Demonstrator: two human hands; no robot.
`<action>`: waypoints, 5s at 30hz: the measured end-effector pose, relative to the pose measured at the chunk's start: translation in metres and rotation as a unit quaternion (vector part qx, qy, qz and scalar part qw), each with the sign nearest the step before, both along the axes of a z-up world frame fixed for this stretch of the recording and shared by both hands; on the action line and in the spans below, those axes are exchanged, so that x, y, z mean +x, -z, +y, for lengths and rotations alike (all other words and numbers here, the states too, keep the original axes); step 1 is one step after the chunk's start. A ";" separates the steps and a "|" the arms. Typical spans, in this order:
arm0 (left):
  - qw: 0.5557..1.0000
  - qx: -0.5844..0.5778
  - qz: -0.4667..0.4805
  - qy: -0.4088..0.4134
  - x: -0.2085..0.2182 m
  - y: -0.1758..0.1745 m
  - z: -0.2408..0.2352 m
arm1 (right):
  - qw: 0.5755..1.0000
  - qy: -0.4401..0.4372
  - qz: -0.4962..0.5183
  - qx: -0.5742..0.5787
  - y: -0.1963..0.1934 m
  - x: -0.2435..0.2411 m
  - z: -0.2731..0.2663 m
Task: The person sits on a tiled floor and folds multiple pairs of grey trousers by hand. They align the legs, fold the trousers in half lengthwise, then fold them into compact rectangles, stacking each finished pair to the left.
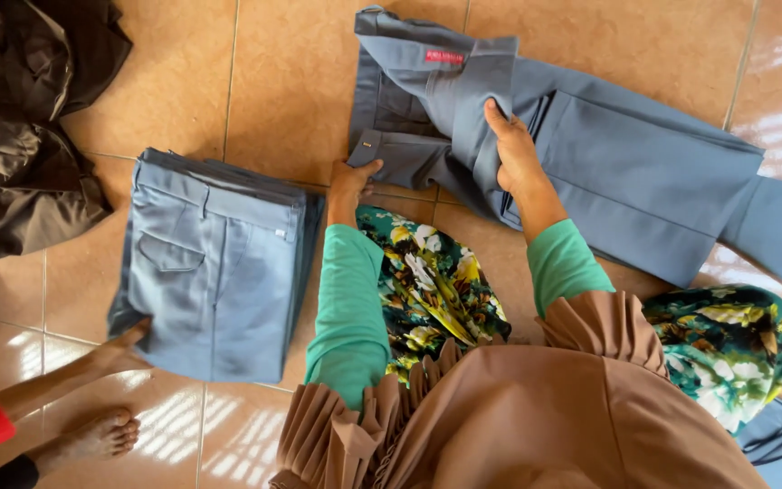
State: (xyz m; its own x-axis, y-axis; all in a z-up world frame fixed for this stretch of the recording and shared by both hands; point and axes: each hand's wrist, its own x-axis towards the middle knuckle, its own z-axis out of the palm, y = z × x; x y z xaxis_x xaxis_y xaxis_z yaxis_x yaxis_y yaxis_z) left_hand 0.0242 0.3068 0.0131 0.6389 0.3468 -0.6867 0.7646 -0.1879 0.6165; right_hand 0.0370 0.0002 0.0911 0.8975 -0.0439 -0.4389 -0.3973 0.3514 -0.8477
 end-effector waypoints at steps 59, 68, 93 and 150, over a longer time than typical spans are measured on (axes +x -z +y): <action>0.851 0.280 -0.384 0.225 0.120 -0.007 -0.116 | 0.588 0.014 -0.289 -0.755 0.060 -0.022 -0.163; 0.870 0.304 -0.269 0.280 0.019 0.009 -0.239 | 0.758 -0.201 0.030 -0.621 0.002 0.016 -0.289; 0.866 0.357 -0.239 0.254 0.000 0.009 -0.224 | 0.747 -0.109 -0.137 -0.641 0.082 -0.025 -0.359; 0.817 0.314 -0.309 0.371 -0.109 -0.001 -0.254 | 0.981 0.184 0.055 -0.014 -0.080 -0.194 -0.238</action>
